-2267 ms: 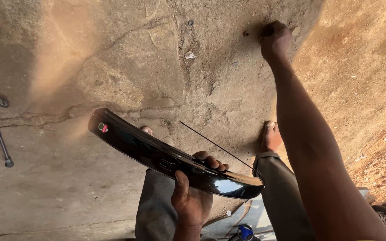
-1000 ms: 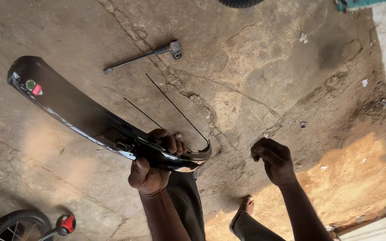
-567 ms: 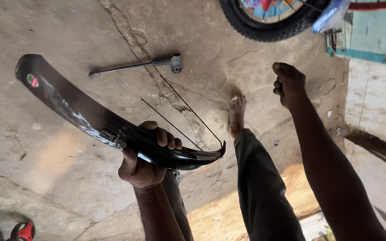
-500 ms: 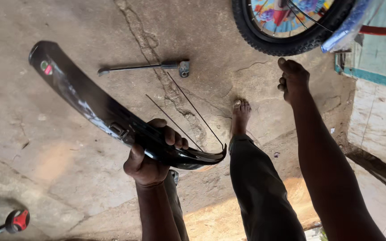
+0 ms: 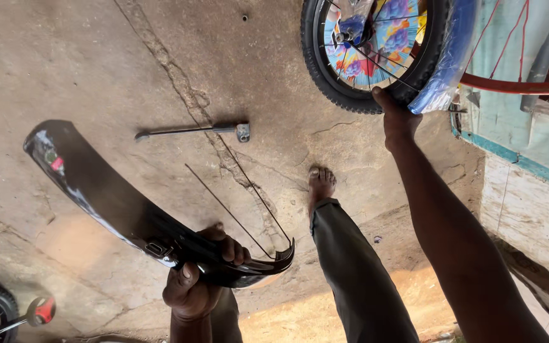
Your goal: The person sits on the floor and assembles a bicycle mudguard by attaching a metal bracket and cable using pliers and a screwdriver. They then pick up the mudguard and walk toward a bicycle frame to position it for installation.
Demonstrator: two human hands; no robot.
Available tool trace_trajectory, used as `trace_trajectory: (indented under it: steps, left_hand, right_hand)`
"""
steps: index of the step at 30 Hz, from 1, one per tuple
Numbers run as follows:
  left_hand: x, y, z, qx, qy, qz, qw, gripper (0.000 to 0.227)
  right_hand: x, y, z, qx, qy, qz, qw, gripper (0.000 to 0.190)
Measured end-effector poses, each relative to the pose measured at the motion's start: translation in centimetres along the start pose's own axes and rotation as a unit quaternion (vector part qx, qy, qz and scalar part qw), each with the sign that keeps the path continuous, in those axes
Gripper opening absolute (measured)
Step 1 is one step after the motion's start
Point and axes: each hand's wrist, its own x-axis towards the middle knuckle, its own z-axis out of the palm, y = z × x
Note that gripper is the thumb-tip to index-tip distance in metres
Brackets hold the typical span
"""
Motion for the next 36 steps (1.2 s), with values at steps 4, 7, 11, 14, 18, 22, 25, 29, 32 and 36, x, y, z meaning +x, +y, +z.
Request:
trace_trajectory:
  steps: [4,7,11,14,18,22,25,29,32,36]
  left_hand:
    - [-1.6,2.2,1.5,0.018,0.079,0.024,0.996,0.067]
    - [1.4,3.8,-0.9,0.022,0.104,0.041,0.994,0.061]
    - [4.5,4.3,-6.8,0.002,0.182,0.038,0.983,0.060]
    - [6.4,4.9,-10.5,-0.076,0.200,0.029,0.976,0.056]
    - [5.7,6.2,-12.6,-0.117,0.206,0.012,0.971,0.056]
    - [5.8,8.5,-13.3,-0.123,0.206,-0.018,0.971,0.056]
    - [6.2,9.8,-13.5,-0.119,0.215,-0.015,0.969,0.056]
    - [7.0,11.2,-13.6,-0.147,0.216,-0.012,0.965,0.054]
    - [8.0,11.9,-13.8,-0.149,0.216,-0.007,0.965,0.057]
    - [8.2,11.9,-13.9,-0.149,0.224,-0.012,0.963,0.058]
  right_hand:
    - [-2.2,-1.3,0.4,-0.029,0.020,0.102,0.994,0.047]
    - [-5.0,-1.0,2.7,-0.005,0.089,0.193,0.977,0.044]
    - [-11.6,3.4,10.4,0.010,0.089,0.314,0.945,0.037]
    - [-13.1,7.2,17.3,-0.060,-0.017,0.334,0.941,0.049]
    - [-8.7,10.7,24.8,-0.178,-0.068,0.188,0.963,0.048]
    - [-3.6,11.8,31.9,-0.254,-0.107,-0.083,0.958,0.034]
    - [0.2,11.3,36.9,-0.241,-0.044,-0.168,0.955,0.040]
    - [3.6,10.8,40.1,-0.228,-0.010,-0.287,0.930,0.031]
    - [4.7,10.8,41.2,-0.302,-0.031,-0.272,0.913,0.020]
    - [2.9,11.5,39.5,-0.341,-0.048,-0.217,0.914,0.021]
